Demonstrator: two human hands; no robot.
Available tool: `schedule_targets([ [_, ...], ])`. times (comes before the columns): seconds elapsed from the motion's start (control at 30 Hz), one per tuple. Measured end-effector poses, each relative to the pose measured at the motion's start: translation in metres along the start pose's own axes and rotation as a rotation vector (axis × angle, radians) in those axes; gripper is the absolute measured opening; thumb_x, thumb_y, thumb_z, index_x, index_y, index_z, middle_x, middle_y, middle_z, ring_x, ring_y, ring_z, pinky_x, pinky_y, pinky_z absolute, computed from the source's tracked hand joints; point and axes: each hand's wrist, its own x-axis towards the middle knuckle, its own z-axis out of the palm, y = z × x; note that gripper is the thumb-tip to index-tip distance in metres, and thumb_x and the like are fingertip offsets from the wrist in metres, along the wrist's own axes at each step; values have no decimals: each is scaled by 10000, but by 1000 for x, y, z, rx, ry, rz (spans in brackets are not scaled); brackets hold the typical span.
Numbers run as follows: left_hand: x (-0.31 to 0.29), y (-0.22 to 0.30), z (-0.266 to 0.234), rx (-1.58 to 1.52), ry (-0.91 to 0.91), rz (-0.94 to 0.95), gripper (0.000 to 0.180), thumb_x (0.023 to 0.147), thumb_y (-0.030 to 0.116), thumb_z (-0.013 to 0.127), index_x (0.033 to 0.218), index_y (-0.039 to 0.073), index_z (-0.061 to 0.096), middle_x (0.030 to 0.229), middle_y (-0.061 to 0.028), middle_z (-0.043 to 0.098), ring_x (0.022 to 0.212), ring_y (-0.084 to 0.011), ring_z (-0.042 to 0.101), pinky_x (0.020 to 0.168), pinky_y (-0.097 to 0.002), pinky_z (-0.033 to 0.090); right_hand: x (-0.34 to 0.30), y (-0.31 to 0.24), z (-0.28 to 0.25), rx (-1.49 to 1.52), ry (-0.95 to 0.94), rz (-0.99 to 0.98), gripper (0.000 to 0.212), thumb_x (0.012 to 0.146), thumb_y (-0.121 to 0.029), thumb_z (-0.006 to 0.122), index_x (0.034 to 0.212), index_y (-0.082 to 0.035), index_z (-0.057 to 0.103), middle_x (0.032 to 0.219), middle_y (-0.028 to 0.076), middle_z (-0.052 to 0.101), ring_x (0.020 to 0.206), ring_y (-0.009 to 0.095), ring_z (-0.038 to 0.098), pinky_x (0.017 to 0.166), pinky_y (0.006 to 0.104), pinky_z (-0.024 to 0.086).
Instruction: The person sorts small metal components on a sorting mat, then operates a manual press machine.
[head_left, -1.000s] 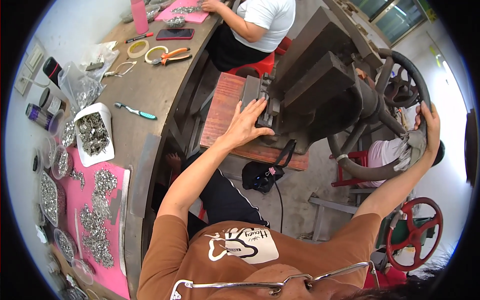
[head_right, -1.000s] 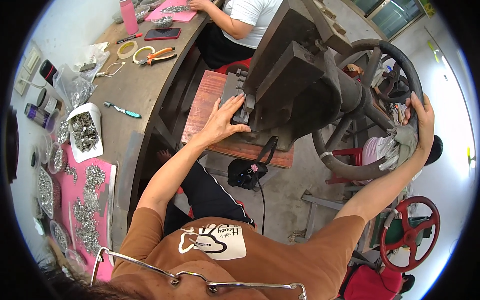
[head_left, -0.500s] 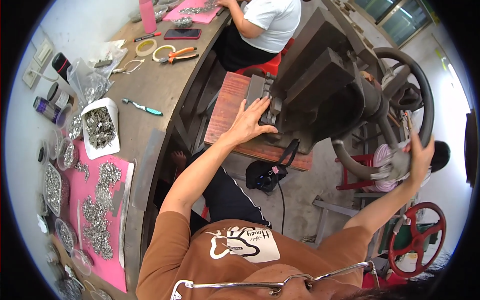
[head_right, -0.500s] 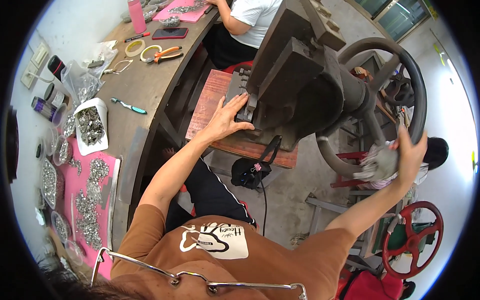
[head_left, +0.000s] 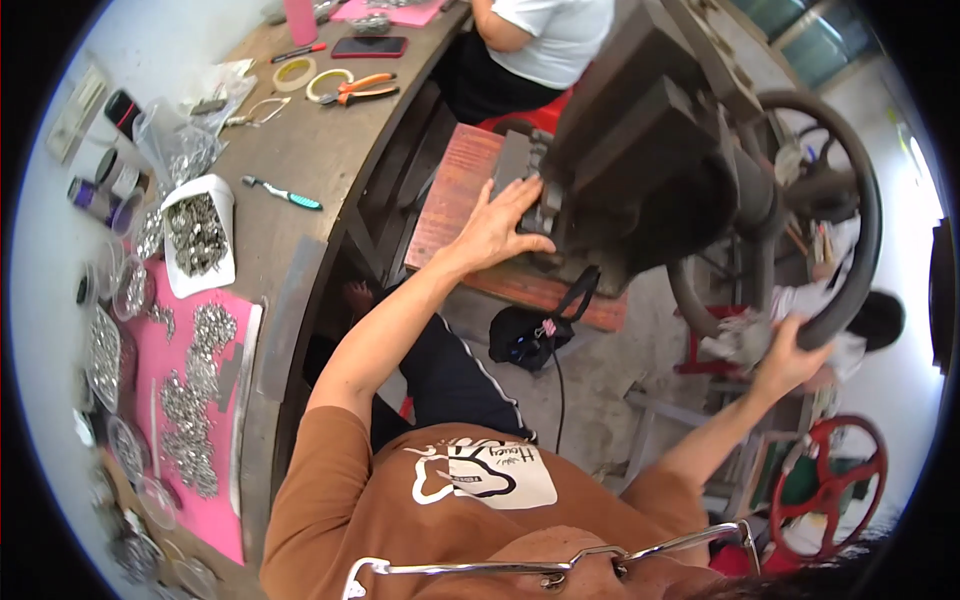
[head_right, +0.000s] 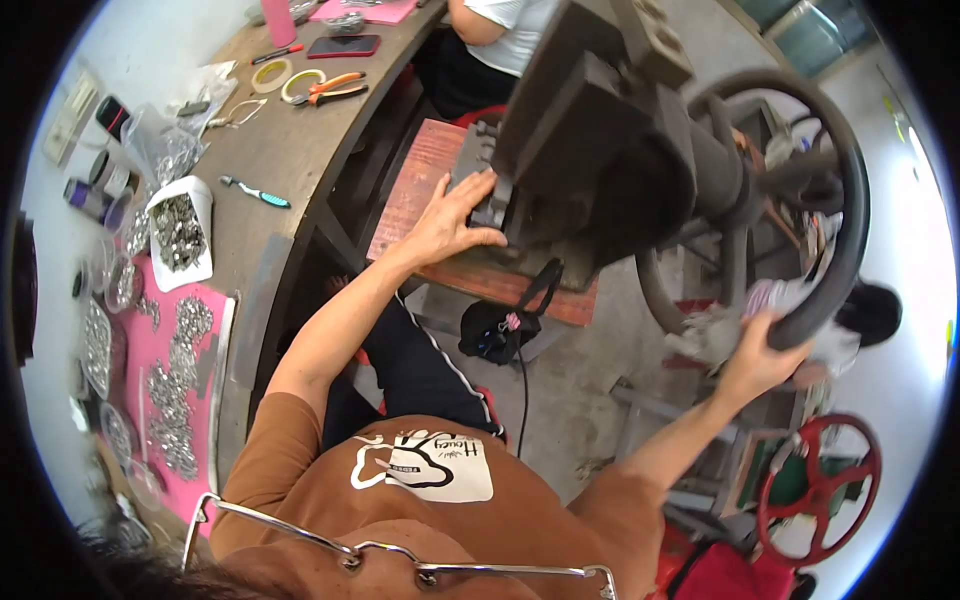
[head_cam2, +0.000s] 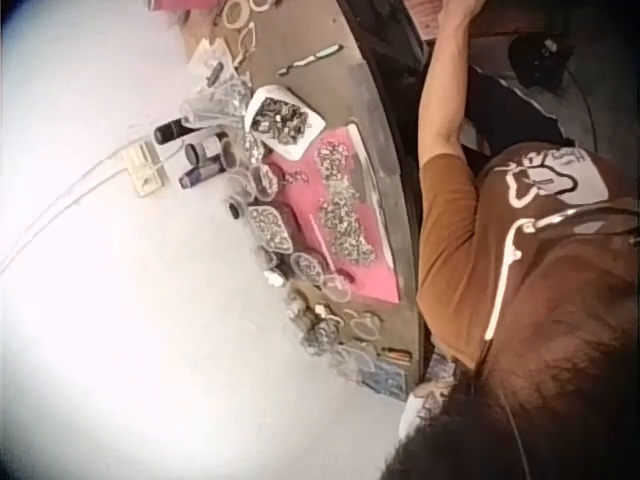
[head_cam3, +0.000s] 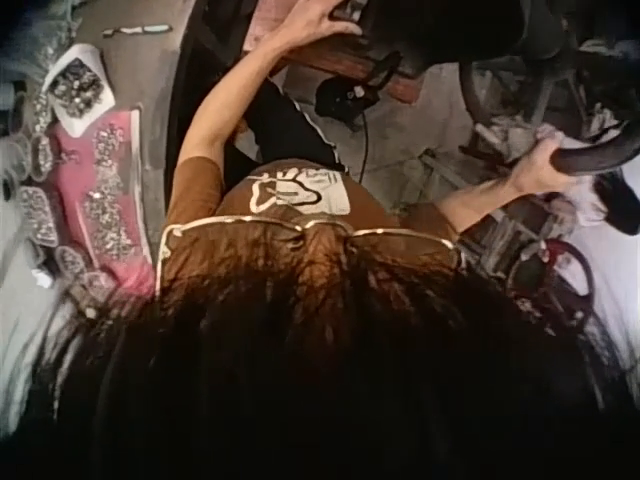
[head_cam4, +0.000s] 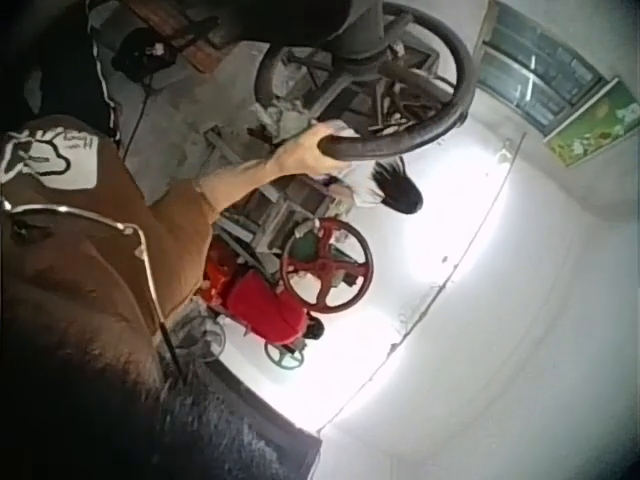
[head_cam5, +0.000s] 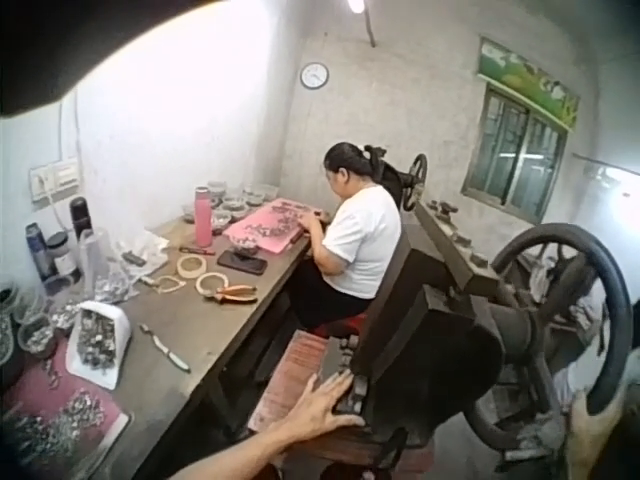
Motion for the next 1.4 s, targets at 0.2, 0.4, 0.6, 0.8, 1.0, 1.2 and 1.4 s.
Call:
schedule_targets([
  [0.2,-2,-16,3,22,35,-40,1038,772,558,801,1557,22,386,1618,-179,379,1520,-342,318,1242,-579,111,153,-63,12,-98,-577,-24,383,892,-309,760,1083,-6,623,755,25,598,666,100,547,620,244,432],
  [0.4,6,-5,-1,-11,12,-44,1053,761,571,806,1550,8,392,1620,-181,375,1525,-339,306,1244,-571,113,1,-34,23,125,83,-27,591,884,-251,790,1335,42,546,966,87,678,794,135,657,732,262,534],
  [0.6,7,-5,-24,-169,-122,-32,966,801,532,800,1515,-13,444,1579,-222,425,1532,-339,292,1258,-528,118,79,-38,-8,-12,-333,-20,416,929,-179,728,1229,52,556,888,51,614,762,117,621,728,261,495],
  [0.8,59,-51,-6,-766,400,-38,429,974,55,597,1402,35,580,1189,-108,717,1071,-172,647,977,-296,485,138,-83,23,-66,-307,-71,550,951,-271,710,1394,2,531,915,84,664,786,140,627,759,277,490],
  [1.0,76,-39,-28,-461,-94,-110,562,834,118,727,1372,37,584,1214,-222,637,1211,-342,585,1067,-413,442,175,-68,29,-237,-320,-183,468,988,-323,661,1376,-75,575,918,90,642,801,175,580,737,318,477],
  [1.2,21,-10,-39,159,30,172,465,732,359,866,1128,150,740,1145,-98,571,1123,-318,533,1023,-459,360,174,-75,39,-218,-344,-172,420,991,-284,645,1337,-52,594,1013,138,681,897,230,636,812,345,500],
  [1.4,-35,7,-40,266,265,145,267,812,196,770,1036,78,682,1003,-88,584,1026,-295,558,942,-435,394,-29,-162,92,383,-671,-651,330,795,-23,743,1116,-19,671,1108,173,669,1026,350,648,888,434,520],
])
